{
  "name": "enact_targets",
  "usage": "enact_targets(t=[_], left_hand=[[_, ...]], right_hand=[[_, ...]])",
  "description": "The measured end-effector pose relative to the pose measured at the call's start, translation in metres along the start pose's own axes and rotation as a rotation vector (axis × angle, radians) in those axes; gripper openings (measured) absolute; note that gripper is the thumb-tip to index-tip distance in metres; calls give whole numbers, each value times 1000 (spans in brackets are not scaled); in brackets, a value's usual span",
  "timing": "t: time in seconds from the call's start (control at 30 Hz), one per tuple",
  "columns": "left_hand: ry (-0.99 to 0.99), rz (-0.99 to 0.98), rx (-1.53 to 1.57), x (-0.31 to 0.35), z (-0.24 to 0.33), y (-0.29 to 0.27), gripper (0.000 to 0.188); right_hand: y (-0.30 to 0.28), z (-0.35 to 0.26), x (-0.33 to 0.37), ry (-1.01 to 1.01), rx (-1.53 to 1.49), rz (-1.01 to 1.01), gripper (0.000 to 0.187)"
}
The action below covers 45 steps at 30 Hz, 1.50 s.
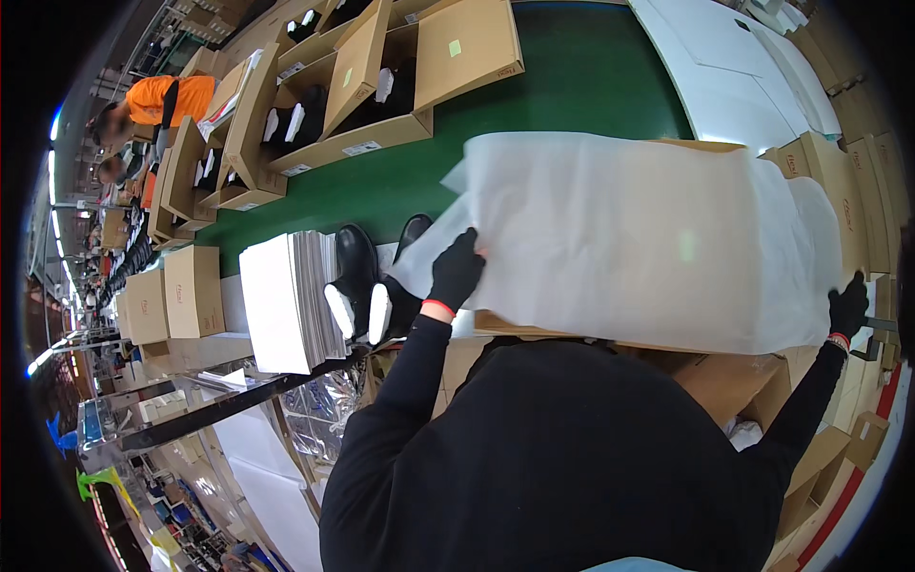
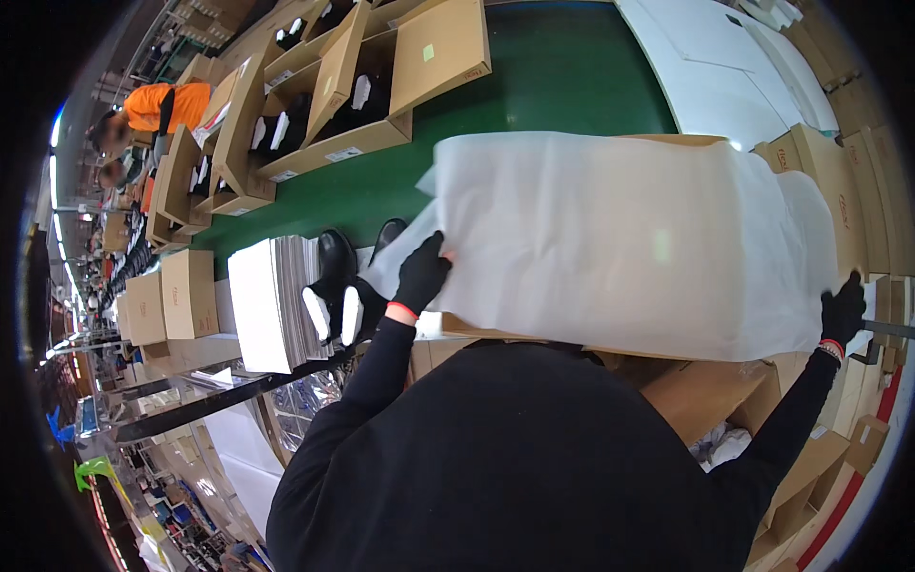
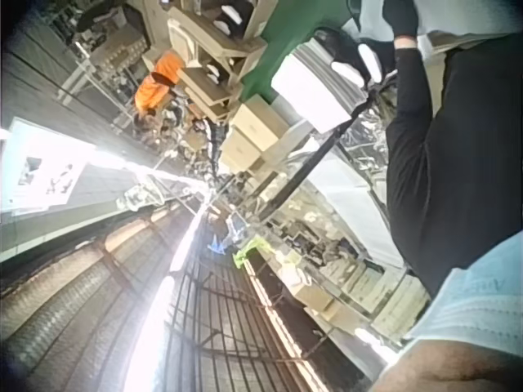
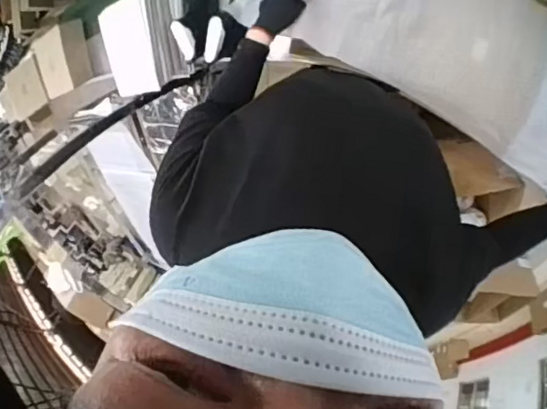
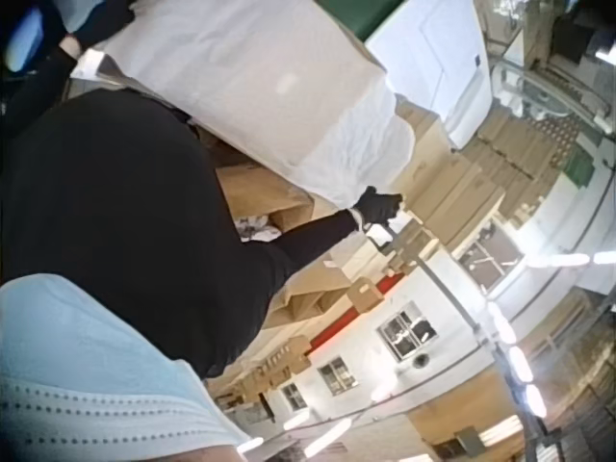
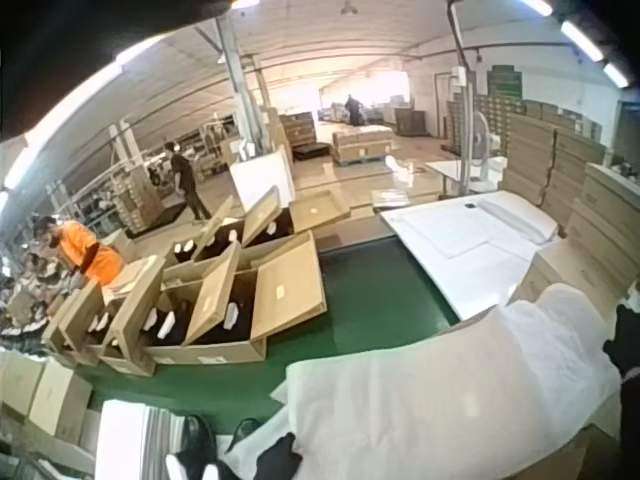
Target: The person places white tissue paper into a cardboard box, inserts a pair of black shoes, and adds crumpled paper for padding. They then cover the shoes with more tissue paper, close the box, and move it aside to repeat the process with a new box.
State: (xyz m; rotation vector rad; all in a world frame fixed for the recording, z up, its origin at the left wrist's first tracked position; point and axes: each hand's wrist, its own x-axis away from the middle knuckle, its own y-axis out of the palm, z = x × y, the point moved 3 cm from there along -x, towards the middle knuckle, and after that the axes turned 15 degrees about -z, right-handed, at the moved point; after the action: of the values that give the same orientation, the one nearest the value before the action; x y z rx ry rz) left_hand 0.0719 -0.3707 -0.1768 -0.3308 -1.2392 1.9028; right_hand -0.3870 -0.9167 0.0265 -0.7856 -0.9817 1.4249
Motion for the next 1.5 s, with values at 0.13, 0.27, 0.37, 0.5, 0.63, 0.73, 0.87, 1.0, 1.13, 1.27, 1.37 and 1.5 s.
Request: enact_targets(t=[0.13, 0.27, 0.37, 0.5, 0.63, 0.73, 0.87, 1.0, 1.13, 1.27, 1.37, 1.5], left_hand=[[55, -243, 73, -11, 50, 4, 61], [91, -175, 185, 5, 53, 6, 63], [142, 57, 155, 12, 53, 6, 56], [119, 23, 143, 4, 50, 9, 49], [142, -33, 72, -11, 48, 2, 65], [188, -46, 13, -8, 60, -15, 86], [125, -287, -93, 0, 53, -1, 92], [198, -202, 107, 22, 57, 7, 88], [135, -275, 388, 46, 51, -8, 87], [147, 188, 242, 83, 3, -77, 85], [-132, 214, 310, 131, -54, -136, 90], [-467, -56, -18, 210, -140, -133, 86]], right_hand=[[-36, -75, 41, -666, -266, 591, 63], [-34, -211, 132, -1010, -308, 296, 70], [-17, -280, 183, -1280, -99, -66, 101], [27, -353, 204, -1361, 55, -158, 128], [59, -423, 202, -1268, -44, -96, 127], [77, -456, 199, -1177, 99, -211, 125], [87, -458, 192, -1206, 80, -185, 122], [71, -445, 208, -1217, 113, -155, 116], [90, -433, 236, -1284, -19, -121, 104], [112, -460, 229, -1357, -61, -246, 101], [100, -470, 220, -1372, -97, -206, 99], [75, -439, 233, -1388, -40, -136, 92]])
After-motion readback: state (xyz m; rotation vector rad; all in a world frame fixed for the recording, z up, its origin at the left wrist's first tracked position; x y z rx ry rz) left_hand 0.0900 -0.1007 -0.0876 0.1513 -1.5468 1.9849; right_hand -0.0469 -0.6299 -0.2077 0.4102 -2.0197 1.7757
